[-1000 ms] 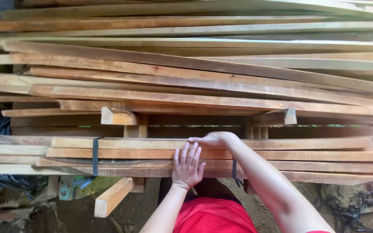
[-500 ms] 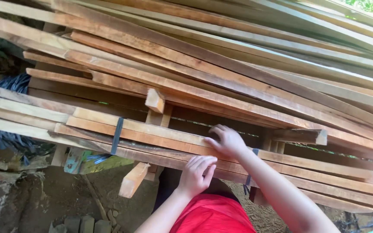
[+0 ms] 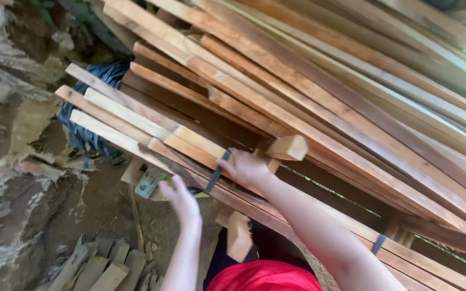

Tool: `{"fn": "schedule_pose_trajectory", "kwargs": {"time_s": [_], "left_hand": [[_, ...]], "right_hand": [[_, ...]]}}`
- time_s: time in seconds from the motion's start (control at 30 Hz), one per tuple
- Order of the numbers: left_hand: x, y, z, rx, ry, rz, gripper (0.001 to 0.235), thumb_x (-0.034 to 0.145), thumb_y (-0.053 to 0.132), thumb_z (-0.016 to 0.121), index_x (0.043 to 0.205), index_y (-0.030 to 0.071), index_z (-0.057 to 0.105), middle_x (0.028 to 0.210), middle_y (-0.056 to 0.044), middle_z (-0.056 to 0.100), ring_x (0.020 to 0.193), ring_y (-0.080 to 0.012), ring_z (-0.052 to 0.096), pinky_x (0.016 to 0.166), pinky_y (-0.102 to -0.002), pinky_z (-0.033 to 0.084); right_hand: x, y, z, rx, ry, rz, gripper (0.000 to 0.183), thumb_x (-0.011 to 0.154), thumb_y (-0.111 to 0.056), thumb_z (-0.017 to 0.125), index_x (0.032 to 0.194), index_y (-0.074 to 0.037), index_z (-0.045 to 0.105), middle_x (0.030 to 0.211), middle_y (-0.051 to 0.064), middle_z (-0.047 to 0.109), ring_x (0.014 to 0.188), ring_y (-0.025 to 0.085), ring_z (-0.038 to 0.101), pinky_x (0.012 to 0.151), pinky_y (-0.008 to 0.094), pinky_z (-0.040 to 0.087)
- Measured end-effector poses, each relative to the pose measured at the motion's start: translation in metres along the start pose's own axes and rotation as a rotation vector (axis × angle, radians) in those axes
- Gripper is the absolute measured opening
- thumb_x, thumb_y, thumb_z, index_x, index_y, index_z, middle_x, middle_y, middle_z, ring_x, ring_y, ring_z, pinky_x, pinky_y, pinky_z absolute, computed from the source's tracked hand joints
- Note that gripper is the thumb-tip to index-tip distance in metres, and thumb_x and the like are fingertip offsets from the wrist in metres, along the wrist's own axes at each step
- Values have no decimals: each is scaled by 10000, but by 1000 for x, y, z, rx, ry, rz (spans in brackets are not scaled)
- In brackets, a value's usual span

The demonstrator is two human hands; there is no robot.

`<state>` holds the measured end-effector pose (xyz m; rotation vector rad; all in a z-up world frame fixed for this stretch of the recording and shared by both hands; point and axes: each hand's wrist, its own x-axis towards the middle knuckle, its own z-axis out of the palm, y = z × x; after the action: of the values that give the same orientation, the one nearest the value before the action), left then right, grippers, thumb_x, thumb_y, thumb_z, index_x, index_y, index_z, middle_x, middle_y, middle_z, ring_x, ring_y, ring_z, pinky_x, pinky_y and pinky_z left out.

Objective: The person lifts bundles of wooden planks from a large stack and places them onto a wooden workbench. They then separate the planks and arrange them individually on the bench surface.

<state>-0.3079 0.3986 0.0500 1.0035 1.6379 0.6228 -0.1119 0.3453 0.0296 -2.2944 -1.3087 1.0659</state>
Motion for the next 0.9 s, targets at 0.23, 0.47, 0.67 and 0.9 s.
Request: {"fn": "schedule_pose_trajectory", "kwargs": {"time_s": [0.23, 0.47, 0.67, 0.9], "left_hand": [[45, -47, 49, -576, -24, -250, 817, 935, 481, 664, 1513, -40, 413, 1551, -143, 504, 1383, -245, 517, 1130, -373, 414], [48, -50, 56, -625, -51, -249, 756, 917, 420, 683, 1495, 10, 418, 1506, -139, 534, 1331, -247, 551, 1103, -389, 446], [54, -60, 50, -726, -64, -366, 787, 923, 485, 642, 1534, 83, 351, 1533, -127, 484, 1352, -251, 520, 1112, -408, 433], [60, -84, 43, -774, -176, -447, 848, 919, 594, 580, 1551, 60, 390, 1546, -118, 490, 1378, -267, 493, 1147, -426, 388]], "right_hand": [[73, 14, 23, 133, -287, 212, 1232, 675, -917, 575, 1429, 57, 546, 1392, 289, 574, 1332, 405, 551, 1110, 436, 442], [85, 22, 24, 252, -421, 338, 1387, 602, -895, 642, 1542, 78, 336, 1630, 265, 323, 1522, 365, 332, 1232, 396, 271], [92, 32, 34, 363, -526, 370, 1446, 600, -892, 656, 1570, 91, 227, 1664, 261, 233, 1557, 350, 245, 1254, 417, 206], [83, -1, 8, 359, -552, 437, 1433, 591, -892, 634, 1586, 52, 218, 1671, 233, 236, 1558, 335, 249, 1245, 451, 216]]}}
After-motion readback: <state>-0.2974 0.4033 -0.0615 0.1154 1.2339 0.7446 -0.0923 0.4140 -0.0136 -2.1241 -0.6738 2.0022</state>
